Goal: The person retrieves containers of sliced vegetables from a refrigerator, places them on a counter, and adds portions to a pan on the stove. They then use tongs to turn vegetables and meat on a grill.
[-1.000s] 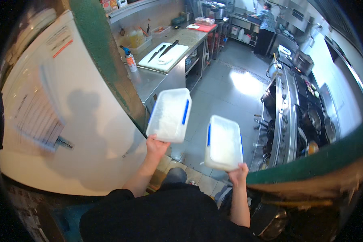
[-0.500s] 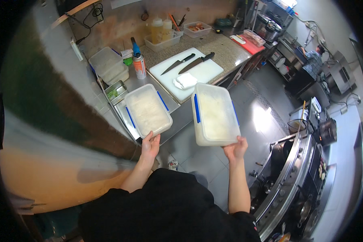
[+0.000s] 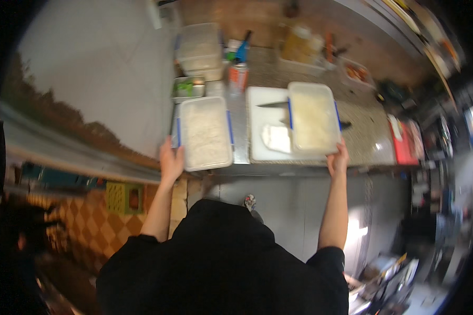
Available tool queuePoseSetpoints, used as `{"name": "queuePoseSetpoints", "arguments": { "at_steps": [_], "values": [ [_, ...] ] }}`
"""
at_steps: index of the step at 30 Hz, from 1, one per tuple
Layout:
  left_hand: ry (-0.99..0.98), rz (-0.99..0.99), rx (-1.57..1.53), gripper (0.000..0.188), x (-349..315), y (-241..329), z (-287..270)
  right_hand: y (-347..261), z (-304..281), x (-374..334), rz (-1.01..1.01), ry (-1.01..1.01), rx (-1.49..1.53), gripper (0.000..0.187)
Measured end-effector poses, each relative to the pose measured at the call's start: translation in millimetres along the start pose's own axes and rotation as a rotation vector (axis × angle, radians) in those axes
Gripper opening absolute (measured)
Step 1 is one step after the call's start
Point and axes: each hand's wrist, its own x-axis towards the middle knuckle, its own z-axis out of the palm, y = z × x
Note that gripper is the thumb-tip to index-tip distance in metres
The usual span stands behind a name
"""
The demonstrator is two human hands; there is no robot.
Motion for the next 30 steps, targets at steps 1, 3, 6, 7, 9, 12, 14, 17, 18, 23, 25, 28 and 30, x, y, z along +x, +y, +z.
{"name": "queuePoseSetpoints", "arguments": {
  "at_steps": [1,3,6,7,9,12,14,17,18,23,25,28,30],
  "values": [
    [-0.136,-0.272,-0.165,0.031,-6,-11,13,8,2,9,0.023,0.123,-0.094,0.051],
    [-0.27,-0.673,-0.437,0.031,-7,-13,24,19,-23,23,0.07,0.231,-0.425,0.049],
    [-0.176,-1.051,-0.776,0.018,-13,-10,19,22,-40,31,-0.213,0.224,-0.685,0.047],
    [-0.211,-1.046,-0.659,0.016,6,16,12,28,-108,43,-0.571,0.453,-1.379,0.04],
    [-0.131,-0.923,-0.438,0.021,-31,-34,45,1,-20,1,-0.803,0.397,-1.061,0.038],
    [-0.158,-0.856,-0.554,0.028,-9,-22,68,4,53,-48,-1.099,0.247,-0.74,0.047],
    [-0.204,-0.853,-0.564,0.036,1,0,58,8,98,-75,-0.965,0.189,-0.868,0.037],
    [-0.199,-0.869,-0.618,0.052,-2,-1,29,26,144,-68,-0.811,-0.065,-0.796,0.023],
    [-0.21,-0.823,-0.536,0.055,-4,-1,19,29,154,-62,-0.819,-0.172,-0.843,0.02],
    [-0.412,-0.589,-0.397,0.065,-17,7,-38,30,208,-58,-0.732,-0.672,-0.7,0.021],
    [-0.349,-0.506,-0.376,0.063,-37,5,-52,25,230,-72,-0.754,-0.723,-0.762,0.015],
    [-0.497,-0.618,-0.469,0.061,-45,30,-118,1,264,-96,-0.96,-0.806,-0.912,0.015],
    [-0.469,-0.553,-0.491,0.06,-64,30,-136,16,260,-92,-0.801,-0.889,-0.793,0.013]
  ]
}}
